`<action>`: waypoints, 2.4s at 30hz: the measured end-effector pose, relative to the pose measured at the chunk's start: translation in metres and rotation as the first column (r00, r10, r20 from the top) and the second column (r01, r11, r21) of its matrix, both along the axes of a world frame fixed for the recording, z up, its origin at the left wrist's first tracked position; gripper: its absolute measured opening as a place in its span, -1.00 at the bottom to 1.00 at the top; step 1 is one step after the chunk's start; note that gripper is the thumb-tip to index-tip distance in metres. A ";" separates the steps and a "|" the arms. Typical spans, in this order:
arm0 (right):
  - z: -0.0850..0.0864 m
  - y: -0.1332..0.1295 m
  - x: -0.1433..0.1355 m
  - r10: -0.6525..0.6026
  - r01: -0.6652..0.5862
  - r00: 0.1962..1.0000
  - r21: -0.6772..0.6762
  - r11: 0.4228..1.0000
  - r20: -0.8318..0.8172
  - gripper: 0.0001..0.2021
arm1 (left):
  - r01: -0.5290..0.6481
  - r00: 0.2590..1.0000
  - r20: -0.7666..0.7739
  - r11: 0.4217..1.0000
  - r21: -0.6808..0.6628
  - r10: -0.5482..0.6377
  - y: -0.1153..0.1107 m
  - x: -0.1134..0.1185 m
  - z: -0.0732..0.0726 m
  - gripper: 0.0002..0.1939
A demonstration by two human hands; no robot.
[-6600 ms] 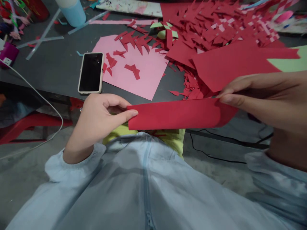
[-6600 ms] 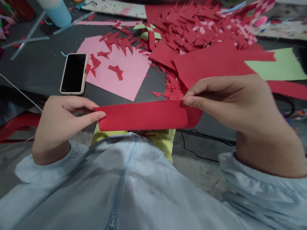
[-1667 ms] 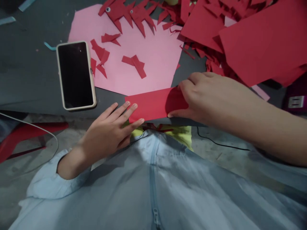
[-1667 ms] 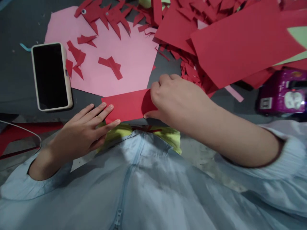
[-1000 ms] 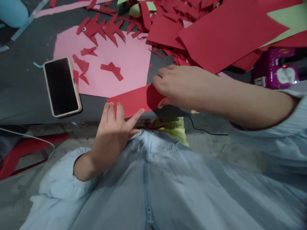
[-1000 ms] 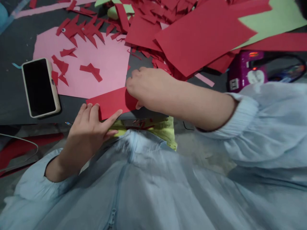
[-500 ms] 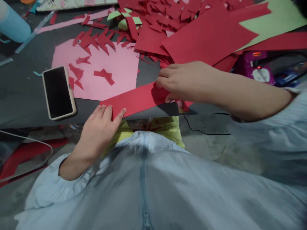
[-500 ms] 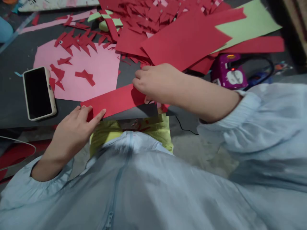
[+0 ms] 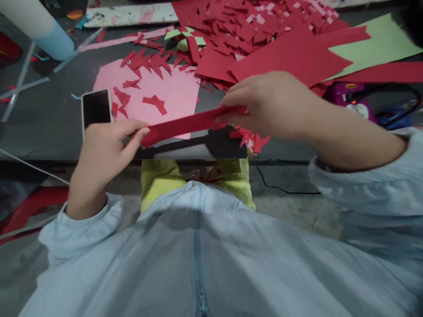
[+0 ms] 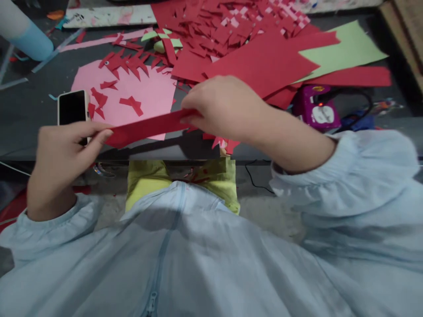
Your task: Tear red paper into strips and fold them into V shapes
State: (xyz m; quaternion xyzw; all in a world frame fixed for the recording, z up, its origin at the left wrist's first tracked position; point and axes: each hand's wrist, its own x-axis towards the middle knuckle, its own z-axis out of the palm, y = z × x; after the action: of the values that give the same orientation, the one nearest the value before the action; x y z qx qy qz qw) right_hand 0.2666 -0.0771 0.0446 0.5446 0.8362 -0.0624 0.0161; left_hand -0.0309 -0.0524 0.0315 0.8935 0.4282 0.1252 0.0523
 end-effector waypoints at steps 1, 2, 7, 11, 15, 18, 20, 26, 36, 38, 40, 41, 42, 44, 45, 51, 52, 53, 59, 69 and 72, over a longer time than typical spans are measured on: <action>0.004 0.002 0.001 -0.067 0.069 0.995 0.021 0.997 -0.070 -0.81 | -0.060 0.980 0.191 0.997 0.055 0.048 0.001 0.000 0.005 -0.73; 0.006 0.005 0.002 -0.122 0.125 0.982 0.010 0.992 -0.144 -0.82 | -0.098 0.953 0.288 0.995 0.014 0.090 0.003 0.000 0.008 -0.74; 0.001 0.016 0.003 -0.295 0.242 0.894 -0.191 0.951 -0.338 -0.77 | -0.181 0.888 0.374 0.951 -0.251 0.268 0.018 -0.002 0.007 -0.78; -0.021 0.027 0.005 -0.315 0.208 0.903 -0.343 0.916 -0.292 -0.70 | -0.111 0.899 0.339 0.893 -0.436 0.277 0.036 -0.009 -0.012 -0.75; -0.053 0.045 0.021 -0.175 0.086 0.943 -0.301 0.950 -0.284 -0.63 | -0.147 0.951 0.182 0.882 -0.448 0.251 0.046 -0.015 -0.031 -0.68; -0.066 0.050 0.023 -0.161 0.106 0.964 -0.252 0.962 -0.210 -0.58 | -0.267 0.956 0.075 0.947 -0.180 0.283 0.037 -0.014 -0.036 -0.67; -0.064 0.044 0.016 -0.221 0.199 0.969 -0.178 0.964 -0.114 -0.60 | -0.298 0.954 0.041 0.952 0.063 0.296 0.024 -0.011 -0.037 -0.60; -0.046 0.007 -0.003 -0.144 0.142 0.989 0.084 0.986 0.017 -0.63 | 0.192 0.981 0.010 0.980 -0.054 -0.192 -0.009 -0.016 -0.051 -0.58; -0.073 -0.033 0.001 0.222 -0.198 0.958 0.144 0.970 -0.183 -0.55 | 0.201 0.967 0.164 0.979 -0.029 -0.194 -0.019 -0.034 -0.065 -0.73; -0.070 -0.031 0.001 0.167 -0.132 0.933 0.128 0.983 -0.318 -0.69 | 0.109 0.950 0.297 0.994 -0.010 -0.101 -0.020 -0.031 -0.061 -0.80; -0.062 -0.028 0.000 0.051 -0.003 0.875 0.099 0.995 -0.482 -0.78 | -0.006 0.905 0.425 1.000 -0.004 0.007 -0.019 -0.026 -0.057 -0.86; -0.057 -0.026 -0.001 -0.023 0.080 0.821 0.075 0.994 -0.571 -0.81 | -0.060 0.874 0.483 0.998 -0.008 0.057 -0.019 -0.023 -0.054 -0.90; -0.051 -0.024 -0.002 -0.095 0.164 0.745 0.044 0.985 -0.660 -0.83 | -0.104 0.840 0.534 0.994 -0.020 0.099 -0.018 -0.020 -0.051 -0.92; -0.041 -0.021 -0.004 -0.196 0.300 0.558 -0.024 0.954 -0.806 -0.82 | -0.170 0.758 0.629 0.983 -0.065 0.172 -0.016 -0.013 -0.043 -0.91; -0.037 -0.020 -0.005 -0.230 0.344 0.469 -0.063 0.937 -0.853 -0.82 | -0.190 0.711 0.672 0.977 -0.099 0.206 -0.016 -0.011 -0.040 -0.88; -0.020 -0.025 -0.005 -0.326 0.411 0.196 -0.224 0.884 -0.925 -0.84 | -0.184 0.489 0.775 0.916 -0.357 0.401 -0.020 -0.001 -0.026 -0.82; -0.019 -0.027 -0.004 -0.330 0.410 0.162 -0.241 0.880 -0.930 -0.83 | -0.186 0.469 0.771 0.901 -0.391 0.431 -0.021 -0.001 -0.025 -0.82; -0.018 -0.029 -0.004 -0.335 0.406 0.136 -0.256 0.877 -0.932 -0.83 | -0.190 0.452 0.766 0.888 -0.418 0.457 -0.022 0.000 -0.025 -0.82; -0.013 -0.039 -0.001 -0.366 0.362 0.121 -0.303 0.882 -0.923 -0.87 | -0.191 0.377 0.743 0.832 -0.521 0.552 -0.026 -0.001 -0.030 -0.74; -0.015 -0.044 0.007 -0.460 0.445 0.106 -0.371 0.815 -0.882 -0.86 | -0.048 0.358 0.730 0.793 -0.608 0.582 -0.039 0.006 -0.027 -0.73; -0.019 -0.045 0.011 -0.506 0.451 0.066 -0.426 0.784 -0.860 -0.82 | -0.050 0.402 0.716 0.794 -0.606 0.571 -0.044 0.010 -0.025 -0.70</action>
State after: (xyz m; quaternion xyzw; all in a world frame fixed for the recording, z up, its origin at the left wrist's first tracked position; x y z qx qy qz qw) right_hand 0.2774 -0.1219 0.0257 0.6337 0.4398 -0.3964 -0.4978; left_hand -0.0211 -0.0965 0.0069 0.5518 0.5205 0.4575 0.4640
